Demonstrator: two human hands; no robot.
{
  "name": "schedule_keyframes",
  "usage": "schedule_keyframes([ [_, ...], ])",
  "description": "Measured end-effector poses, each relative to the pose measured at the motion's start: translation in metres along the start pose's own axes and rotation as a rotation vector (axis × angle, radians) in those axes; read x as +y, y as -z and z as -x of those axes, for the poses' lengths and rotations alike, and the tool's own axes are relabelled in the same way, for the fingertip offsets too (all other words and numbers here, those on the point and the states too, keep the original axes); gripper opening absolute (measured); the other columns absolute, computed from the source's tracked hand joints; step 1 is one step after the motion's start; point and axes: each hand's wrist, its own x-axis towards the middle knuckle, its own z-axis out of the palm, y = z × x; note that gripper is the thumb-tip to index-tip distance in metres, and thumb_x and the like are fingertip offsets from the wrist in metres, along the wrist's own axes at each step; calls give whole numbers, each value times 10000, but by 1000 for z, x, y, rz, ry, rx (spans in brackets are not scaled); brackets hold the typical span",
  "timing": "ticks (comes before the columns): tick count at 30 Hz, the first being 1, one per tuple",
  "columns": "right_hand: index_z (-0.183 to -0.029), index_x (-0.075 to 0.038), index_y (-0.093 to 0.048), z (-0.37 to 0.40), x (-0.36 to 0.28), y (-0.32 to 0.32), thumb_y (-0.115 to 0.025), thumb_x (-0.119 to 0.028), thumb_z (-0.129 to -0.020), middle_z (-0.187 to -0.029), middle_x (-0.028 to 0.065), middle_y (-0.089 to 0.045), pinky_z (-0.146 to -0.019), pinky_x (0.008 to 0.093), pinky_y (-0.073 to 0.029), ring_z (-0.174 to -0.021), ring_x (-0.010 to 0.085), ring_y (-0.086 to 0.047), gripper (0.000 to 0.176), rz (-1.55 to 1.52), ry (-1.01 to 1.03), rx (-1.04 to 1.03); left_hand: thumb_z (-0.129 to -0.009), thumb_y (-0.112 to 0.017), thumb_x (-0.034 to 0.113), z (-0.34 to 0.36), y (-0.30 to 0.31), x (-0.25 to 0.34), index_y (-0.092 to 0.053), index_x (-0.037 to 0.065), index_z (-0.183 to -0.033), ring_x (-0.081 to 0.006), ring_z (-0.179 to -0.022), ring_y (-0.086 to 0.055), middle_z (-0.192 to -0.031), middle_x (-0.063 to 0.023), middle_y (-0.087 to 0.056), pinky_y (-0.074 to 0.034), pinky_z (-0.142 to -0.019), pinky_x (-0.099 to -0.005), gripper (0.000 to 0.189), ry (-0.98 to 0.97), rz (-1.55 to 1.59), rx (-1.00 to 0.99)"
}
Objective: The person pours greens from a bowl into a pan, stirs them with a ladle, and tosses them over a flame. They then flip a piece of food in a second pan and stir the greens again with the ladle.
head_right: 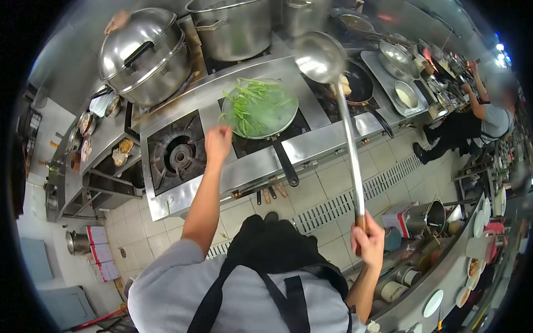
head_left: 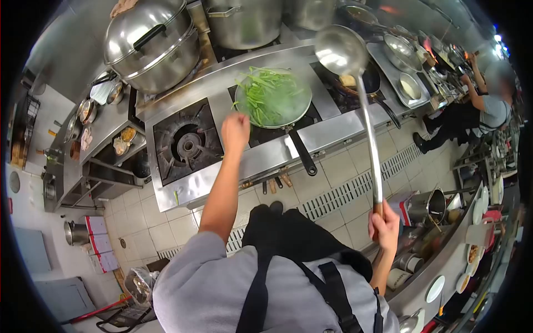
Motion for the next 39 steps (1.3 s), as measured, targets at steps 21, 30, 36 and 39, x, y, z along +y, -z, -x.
schedule_keyframes([
  [21, -1221, -16, -502, -228, 7, 13, -613, -80, -764, -940, 226, -608, -754, 448, -467, -865, 424, -578, 474, 953, 492, -413, -908, -556, 329, 145, -96, 143, -473, 47, -1048, -132, -719, -536, -862, -50, -556, -478, -592, -294, 325, 960, 1242, -84],
  [30, -1264, -174, -491, -216, -26, 85, -600, -123, -794, -863, 119, -578, -602, 457, -507, -658, 359, -603, 485, 1509, 778, -369, -910, -554, 201, 139, -104, 121, -473, 51, -900, -132, -607, -515, -768, -53, -539, -456, -492, -241, 171, 935, 1466, -99],
  [36, -1258, -171, -500, -173, -78, 93, -595, -135, -807, -886, 142, -600, -625, 457, -494, -706, 377, -594, 462, 1371, 681, -365, -905, -562, 238, 132, -109, 107, -491, 36, -913, -146, -601, -533, -770, -66, -552, -473, -473, -262, 214, 914, 1492, -183],
  [39, -1269, -145, -487, -182, -32, 86, -601, -130, -802, -955, 182, -608, -676, 461, -486, -777, 397, -594, 480, 1293, 535, -443, -912, -550, 231, 130, -107, 111, -477, 48, -929, -142, -597, -522, -770, -61, -545, -467, -466, -263, 197, 934, 1488, -152],
])
